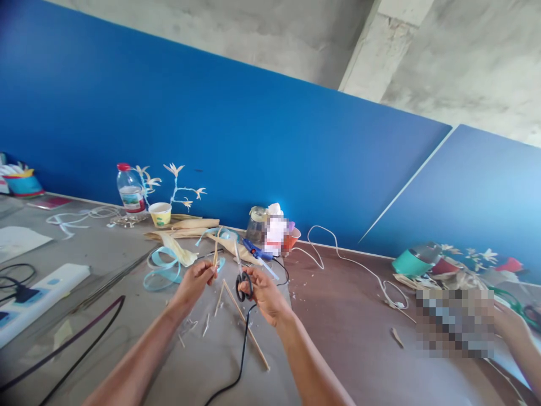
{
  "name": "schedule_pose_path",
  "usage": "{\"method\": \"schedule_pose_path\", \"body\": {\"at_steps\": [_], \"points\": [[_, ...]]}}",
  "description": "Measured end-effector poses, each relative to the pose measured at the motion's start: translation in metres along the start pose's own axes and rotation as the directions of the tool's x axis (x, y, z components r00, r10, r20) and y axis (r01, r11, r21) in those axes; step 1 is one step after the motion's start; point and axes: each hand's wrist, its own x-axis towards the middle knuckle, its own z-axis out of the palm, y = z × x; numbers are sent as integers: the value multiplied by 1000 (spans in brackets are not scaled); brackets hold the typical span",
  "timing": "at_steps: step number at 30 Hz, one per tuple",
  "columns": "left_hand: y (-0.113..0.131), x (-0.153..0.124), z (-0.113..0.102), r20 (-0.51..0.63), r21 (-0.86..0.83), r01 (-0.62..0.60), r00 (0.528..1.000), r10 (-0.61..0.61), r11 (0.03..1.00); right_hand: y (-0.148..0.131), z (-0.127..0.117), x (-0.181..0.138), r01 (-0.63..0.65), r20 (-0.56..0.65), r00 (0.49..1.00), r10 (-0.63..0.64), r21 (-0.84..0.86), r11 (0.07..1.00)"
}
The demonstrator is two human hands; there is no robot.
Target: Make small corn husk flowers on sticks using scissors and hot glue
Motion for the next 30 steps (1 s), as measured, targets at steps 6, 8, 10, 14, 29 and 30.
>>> {"method": "schedule_pose_path", "body": {"at_steps": [6,8,10,14,29,30], "points": [[2,-1,1,18,1,-22,1000,22,1000,4,17,-12,-137,-21,990,137,-23,990],[2,0,1,20,20,-28,999,27,999,7,21,-12,-148,-63,987,149,23,989],[2,0,2,19,40,-28,999,27,999,10,24,-11,-127,-86,988,131,51,991],[5,0,4,11,56,-34,999,34,998,18,27,-7,8,-53,999,-9,-34,999],[6,-6,15,65,2,-27,998,27,1000,38,33,-13,218,-52,917,-396,-764,607],[6,-6,15,72,8,-28,997,28,1000,39,33,-13,217,-50,916,-399,-773,597]]}}
